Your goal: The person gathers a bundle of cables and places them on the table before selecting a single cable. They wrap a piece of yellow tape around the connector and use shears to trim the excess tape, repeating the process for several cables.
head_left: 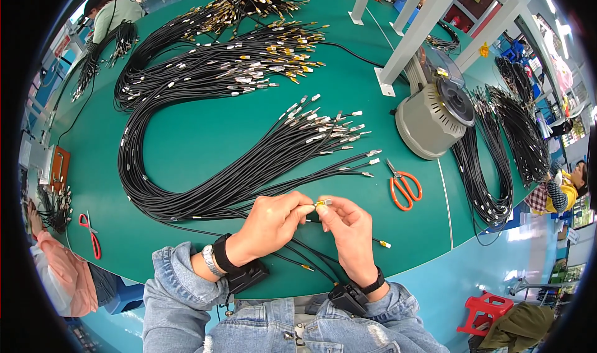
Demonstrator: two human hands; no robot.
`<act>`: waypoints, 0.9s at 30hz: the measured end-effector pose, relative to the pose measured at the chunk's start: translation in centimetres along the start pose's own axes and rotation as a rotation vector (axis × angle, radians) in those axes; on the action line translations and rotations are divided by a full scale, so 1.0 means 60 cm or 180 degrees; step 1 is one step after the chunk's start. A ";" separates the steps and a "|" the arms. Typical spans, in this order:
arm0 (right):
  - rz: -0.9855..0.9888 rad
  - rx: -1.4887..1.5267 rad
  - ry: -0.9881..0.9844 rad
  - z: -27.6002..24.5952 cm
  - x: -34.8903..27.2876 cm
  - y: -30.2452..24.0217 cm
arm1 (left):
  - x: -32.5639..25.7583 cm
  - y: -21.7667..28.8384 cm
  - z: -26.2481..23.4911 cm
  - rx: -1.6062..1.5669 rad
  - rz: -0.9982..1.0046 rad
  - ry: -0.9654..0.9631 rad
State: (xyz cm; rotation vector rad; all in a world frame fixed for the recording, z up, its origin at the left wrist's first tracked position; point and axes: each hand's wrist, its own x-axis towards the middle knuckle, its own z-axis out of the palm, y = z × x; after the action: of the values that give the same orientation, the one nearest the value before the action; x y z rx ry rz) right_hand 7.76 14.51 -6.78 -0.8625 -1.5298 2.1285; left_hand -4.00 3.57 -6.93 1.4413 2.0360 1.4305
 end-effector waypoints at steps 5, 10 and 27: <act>-0.0092 -0.0140 -0.0099 -0.006 0.000 0.004 | 0.003 0.014 -0.007 -0.0420 -0.0504 -0.0132; -0.0284 -0.0210 -0.0356 -0.006 -0.005 0.010 | 0.003 0.012 -0.006 -0.0377 -0.0484 -0.0020; -0.0652 -0.0152 -0.0343 -0.003 -0.003 0.005 | 0.006 0.011 -0.014 -0.0548 -0.0694 -0.0156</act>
State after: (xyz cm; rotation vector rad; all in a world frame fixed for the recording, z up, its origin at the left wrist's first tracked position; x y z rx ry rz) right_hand 8.04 14.43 -7.03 -0.5862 -1.6516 2.0259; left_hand -4.33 3.41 -5.87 1.1363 1.9201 1.4248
